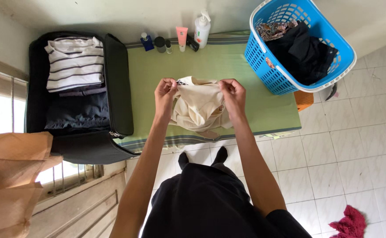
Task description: The person folds a light-colored t-shirt on a green table. They smooth the fabric, fold the sleeves inward, fold the sides toward the center, and then fold the shirt in half lengthwise. The folded shirt remains on the table.
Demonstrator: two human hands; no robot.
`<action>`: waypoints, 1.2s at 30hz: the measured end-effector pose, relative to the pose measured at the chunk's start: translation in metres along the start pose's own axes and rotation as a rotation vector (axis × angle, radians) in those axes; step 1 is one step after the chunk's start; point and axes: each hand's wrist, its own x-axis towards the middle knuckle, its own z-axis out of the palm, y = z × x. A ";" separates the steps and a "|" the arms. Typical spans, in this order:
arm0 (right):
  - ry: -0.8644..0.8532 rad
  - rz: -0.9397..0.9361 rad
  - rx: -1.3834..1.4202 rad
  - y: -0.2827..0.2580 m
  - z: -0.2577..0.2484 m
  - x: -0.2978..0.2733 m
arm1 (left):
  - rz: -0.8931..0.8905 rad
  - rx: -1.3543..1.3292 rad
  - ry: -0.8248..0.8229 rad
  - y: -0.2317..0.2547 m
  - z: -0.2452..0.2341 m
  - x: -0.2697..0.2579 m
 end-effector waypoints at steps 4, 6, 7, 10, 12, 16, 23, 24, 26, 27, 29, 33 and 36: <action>0.019 0.028 0.112 -0.010 0.008 -0.007 | -0.083 0.001 -0.082 0.000 -0.011 -0.002; 0.040 0.033 0.127 -0.016 0.011 -0.011 | -0.096 -0.005 -0.138 0.004 -0.011 -0.006; 0.045 0.046 0.135 -0.020 0.012 -0.013 | -0.091 -0.004 -0.163 0.007 -0.010 -0.009; 0.058 0.082 0.139 -0.030 0.016 -0.017 | -0.071 0.122 -0.251 0.018 0.001 -0.016; 0.072 0.108 0.116 -0.036 0.018 -0.018 | 0.044 0.289 -0.292 0.023 0.008 -0.022; 0.051 0.088 0.124 -0.041 0.016 -0.016 | 0.292 0.526 -0.216 0.023 0.021 -0.029; 0.046 0.050 0.056 -0.029 -0.009 0.003 | 0.370 0.464 -0.016 0.026 0.030 -0.015; 0.041 0.044 0.060 -0.026 -0.013 0.007 | 0.316 0.370 -0.027 0.028 0.033 -0.012; 0.043 0.080 0.040 -0.020 -0.021 0.015 | 0.212 0.184 -0.046 0.031 0.041 -0.006; 0.041 0.098 0.030 -0.017 -0.024 0.020 | 0.211 0.116 -0.079 0.033 0.045 -0.002; 0.021 0.128 0.019 -0.011 -0.028 0.029 | 0.203 -0.021 -0.149 0.033 0.057 0.005; -0.050 0.075 -0.176 -0.007 -0.035 0.035 | 0.173 -0.091 -0.112 0.029 0.084 0.018; -0.092 -0.089 -0.317 -0.010 -0.040 0.037 | 0.142 -0.081 -0.098 0.020 0.103 0.023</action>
